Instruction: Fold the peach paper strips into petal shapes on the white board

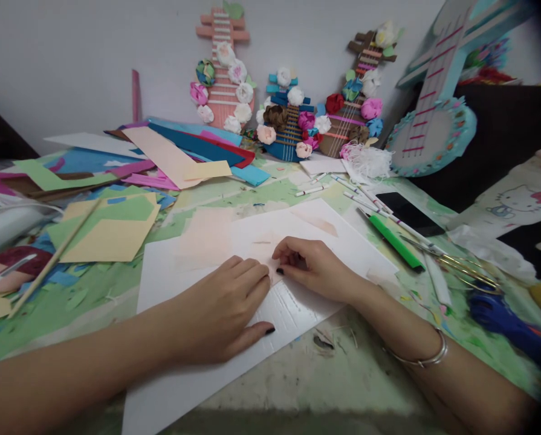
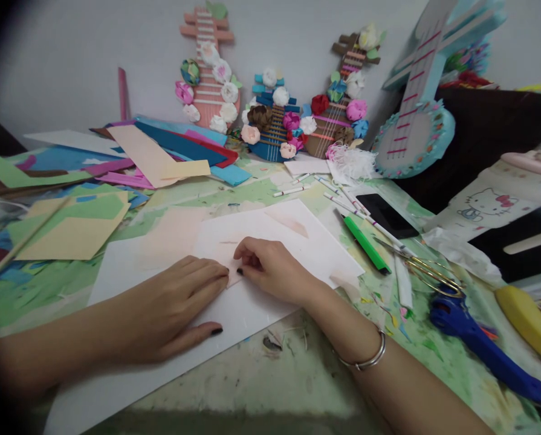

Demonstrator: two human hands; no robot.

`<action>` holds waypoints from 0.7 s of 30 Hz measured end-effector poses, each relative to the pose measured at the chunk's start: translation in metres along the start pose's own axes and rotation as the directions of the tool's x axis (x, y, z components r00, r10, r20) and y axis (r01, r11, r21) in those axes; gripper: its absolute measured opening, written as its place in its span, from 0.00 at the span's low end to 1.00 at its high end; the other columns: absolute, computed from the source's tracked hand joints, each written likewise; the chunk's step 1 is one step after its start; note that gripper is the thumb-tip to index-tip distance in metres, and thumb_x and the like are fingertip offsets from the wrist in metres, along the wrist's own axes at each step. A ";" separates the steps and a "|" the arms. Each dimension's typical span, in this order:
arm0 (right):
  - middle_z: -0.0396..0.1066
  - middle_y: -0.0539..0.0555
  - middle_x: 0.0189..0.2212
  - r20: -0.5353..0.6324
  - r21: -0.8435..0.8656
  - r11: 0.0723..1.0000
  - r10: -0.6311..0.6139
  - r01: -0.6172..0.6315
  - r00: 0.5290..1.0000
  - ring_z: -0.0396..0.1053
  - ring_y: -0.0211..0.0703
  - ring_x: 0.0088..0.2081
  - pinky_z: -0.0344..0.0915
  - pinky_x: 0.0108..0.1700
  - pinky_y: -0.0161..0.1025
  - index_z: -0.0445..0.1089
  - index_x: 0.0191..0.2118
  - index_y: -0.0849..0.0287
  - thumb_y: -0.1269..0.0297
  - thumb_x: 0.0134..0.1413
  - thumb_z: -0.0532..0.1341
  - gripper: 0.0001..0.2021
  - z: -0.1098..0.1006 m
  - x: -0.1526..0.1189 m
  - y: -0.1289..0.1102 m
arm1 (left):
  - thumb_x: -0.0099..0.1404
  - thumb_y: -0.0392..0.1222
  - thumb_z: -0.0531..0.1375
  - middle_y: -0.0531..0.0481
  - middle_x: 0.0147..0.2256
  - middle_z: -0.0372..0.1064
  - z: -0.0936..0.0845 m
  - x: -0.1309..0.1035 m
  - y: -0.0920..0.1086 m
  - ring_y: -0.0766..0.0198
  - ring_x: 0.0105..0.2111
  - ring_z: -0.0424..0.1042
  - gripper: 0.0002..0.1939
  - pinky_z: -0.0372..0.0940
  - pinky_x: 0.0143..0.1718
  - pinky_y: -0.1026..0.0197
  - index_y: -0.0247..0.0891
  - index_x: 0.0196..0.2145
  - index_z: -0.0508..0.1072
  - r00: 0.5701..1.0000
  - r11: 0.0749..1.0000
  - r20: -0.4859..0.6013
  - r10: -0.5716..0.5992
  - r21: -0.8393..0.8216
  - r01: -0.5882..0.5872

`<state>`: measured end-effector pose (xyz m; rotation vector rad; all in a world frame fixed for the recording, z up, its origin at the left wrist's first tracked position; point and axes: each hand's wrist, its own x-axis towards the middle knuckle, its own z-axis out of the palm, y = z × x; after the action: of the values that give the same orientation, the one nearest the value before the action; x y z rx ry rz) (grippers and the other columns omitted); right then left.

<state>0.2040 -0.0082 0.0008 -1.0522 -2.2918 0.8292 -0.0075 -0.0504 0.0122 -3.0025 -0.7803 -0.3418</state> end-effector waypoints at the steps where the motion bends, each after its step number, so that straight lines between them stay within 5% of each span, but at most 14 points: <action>1: 0.66 0.48 0.27 0.000 0.007 1.000 0.002 -0.002 1.000 0.64 0.35 0.30 0.59 0.33 0.33 0.65 0.39 0.58 0.75 0.52 0.56 0.09 0.000 0.000 0.000 | 0.65 0.48 0.54 0.38 0.42 0.67 0.000 0.000 0.000 0.49 0.44 0.65 0.16 0.60 0.46 0.48 0.33 0.45 0.66 1.000 1.000 -0.008 0.001 -0.013 -0.002; 13: 0.66 0.48 0.28 -0.001 0.000 1.000 0.005 -0.005 1.000 0.64 0.34 0.30 0.59 0.32 0.33 0.64 0.37 0.58 0.75 0.53 0.56 0.07 0.000 0.000 -0.002 | 0.66 0.49 0.51 0.35 0.44 0.65 0.001 0.000 -0.003 0.47 0.46 0.63 0.23 0.60 0.45 0.48 0.29 0.52 0.61 1.000 1.000 0.026 0.003 0.002 -0.004; 21: 0.67 0.49 0.29 -0.060 -0.117 0.993 0.026 -0.033 0.998 0.64 0.38 0.33 0.58 0.36 0.36 0.66 0.36 0.58 0.72 0.49 0.60 0.06 -0.002 0.003 0.003 | 0.63 0.52 0.55 0.39 0.42 0.64 -0.007 0.003 -0.007 0.50 0.42 0.62 0.20 0.60 0.43 0.48 0.36 0.47 0.66 0.994 0.996 0.105 0.002 -0.087 0.008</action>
<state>0.2052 -0.0037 0.0004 -1.1489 -2.3045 0.6713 -0.0103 -0.0435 0.0195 -3.1241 -0.7980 -0.2249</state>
